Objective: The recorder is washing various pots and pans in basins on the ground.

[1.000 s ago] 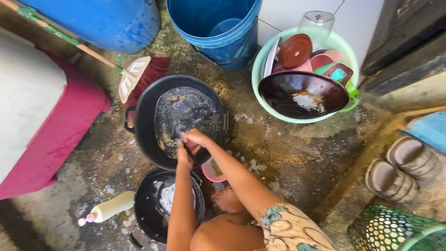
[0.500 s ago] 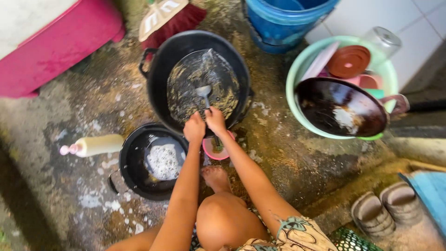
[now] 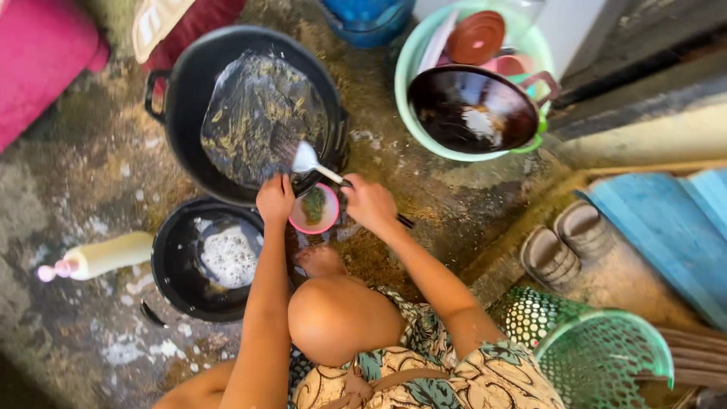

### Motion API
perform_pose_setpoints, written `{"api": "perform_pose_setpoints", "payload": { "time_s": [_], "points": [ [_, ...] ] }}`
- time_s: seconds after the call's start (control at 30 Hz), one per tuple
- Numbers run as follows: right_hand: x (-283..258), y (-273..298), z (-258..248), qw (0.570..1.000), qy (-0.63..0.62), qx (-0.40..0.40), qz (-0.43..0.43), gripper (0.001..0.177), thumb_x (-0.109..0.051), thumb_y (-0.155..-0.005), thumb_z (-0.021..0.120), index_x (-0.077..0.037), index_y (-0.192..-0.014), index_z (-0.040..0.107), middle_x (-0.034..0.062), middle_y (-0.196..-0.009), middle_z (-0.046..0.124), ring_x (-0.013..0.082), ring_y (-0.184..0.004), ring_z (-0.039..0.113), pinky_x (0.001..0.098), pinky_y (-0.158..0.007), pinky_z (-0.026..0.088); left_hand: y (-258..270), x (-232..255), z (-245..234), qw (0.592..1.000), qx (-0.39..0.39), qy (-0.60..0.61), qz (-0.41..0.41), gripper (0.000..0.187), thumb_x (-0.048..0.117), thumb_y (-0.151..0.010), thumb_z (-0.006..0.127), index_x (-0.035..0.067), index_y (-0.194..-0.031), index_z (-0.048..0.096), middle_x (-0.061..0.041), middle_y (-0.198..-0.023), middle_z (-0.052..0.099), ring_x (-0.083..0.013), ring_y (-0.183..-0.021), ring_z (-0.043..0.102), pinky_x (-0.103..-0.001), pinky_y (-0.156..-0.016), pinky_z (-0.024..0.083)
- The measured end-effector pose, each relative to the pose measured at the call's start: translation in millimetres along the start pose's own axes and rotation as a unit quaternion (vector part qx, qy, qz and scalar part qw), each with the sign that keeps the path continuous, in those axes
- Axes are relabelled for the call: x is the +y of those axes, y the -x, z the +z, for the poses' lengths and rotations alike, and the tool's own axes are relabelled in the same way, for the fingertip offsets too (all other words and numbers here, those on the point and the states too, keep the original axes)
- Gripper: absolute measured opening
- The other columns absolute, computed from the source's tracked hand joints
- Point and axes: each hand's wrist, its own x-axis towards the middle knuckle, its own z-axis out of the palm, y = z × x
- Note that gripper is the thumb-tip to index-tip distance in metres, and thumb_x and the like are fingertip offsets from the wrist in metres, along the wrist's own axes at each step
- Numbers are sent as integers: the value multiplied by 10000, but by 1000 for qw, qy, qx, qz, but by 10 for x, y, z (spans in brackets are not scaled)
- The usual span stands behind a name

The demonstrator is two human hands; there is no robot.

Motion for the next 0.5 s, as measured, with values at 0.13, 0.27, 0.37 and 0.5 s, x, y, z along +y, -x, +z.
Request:
{"api": "perform_pose_setpoints", "payload": {
  "time_s": [0.13,0.27,0.37,0.5],
  "points": [
    [210,646,-1264,990,67,127,-4,282,-346,-1059,559,-128,-1218,641,17,-591,574,203,-422,538,378,-376,405,238,201,-294,994,-56,-54,78,344,321,-1077,532,62,-927,702,-155,-963,718,-360,-985,660,-487,-938,495],
    [506,1059,-2546,911,124,393,-22,134,-198,-978,690,-90,-1034,746,166,-794,686,378,-699,694,496,-616,532,361,152,-333,992,16,-8,122,376,332,-1060,529,10,-1205,660,-181,-1221,657,-386,-1175,565,-505,-1060,390],
    [1058,922,-3098,886,135,435,84,160,-199,-982,709,-61,-948,781,212,-845,713,398,-780,707,501,-685,539,387,-4,-233,992,-3,-7,126,423,358,-1066,527,11,-1295,611,-180,-1319,615,-393,-1272,521,-532,-1140,341],
    [1593,929,-3195,872,96,446,176,201,-213,-1003,697,-53,-934,796,228,-844,697,456,-803,667,545,-702,515,448,-276,-119,989,-47,-66,123,651,468,-1002,570,-2,-1448,511,-219,-1421,554,-416,-1384,425,-581,-1188,226]
  ]
}}
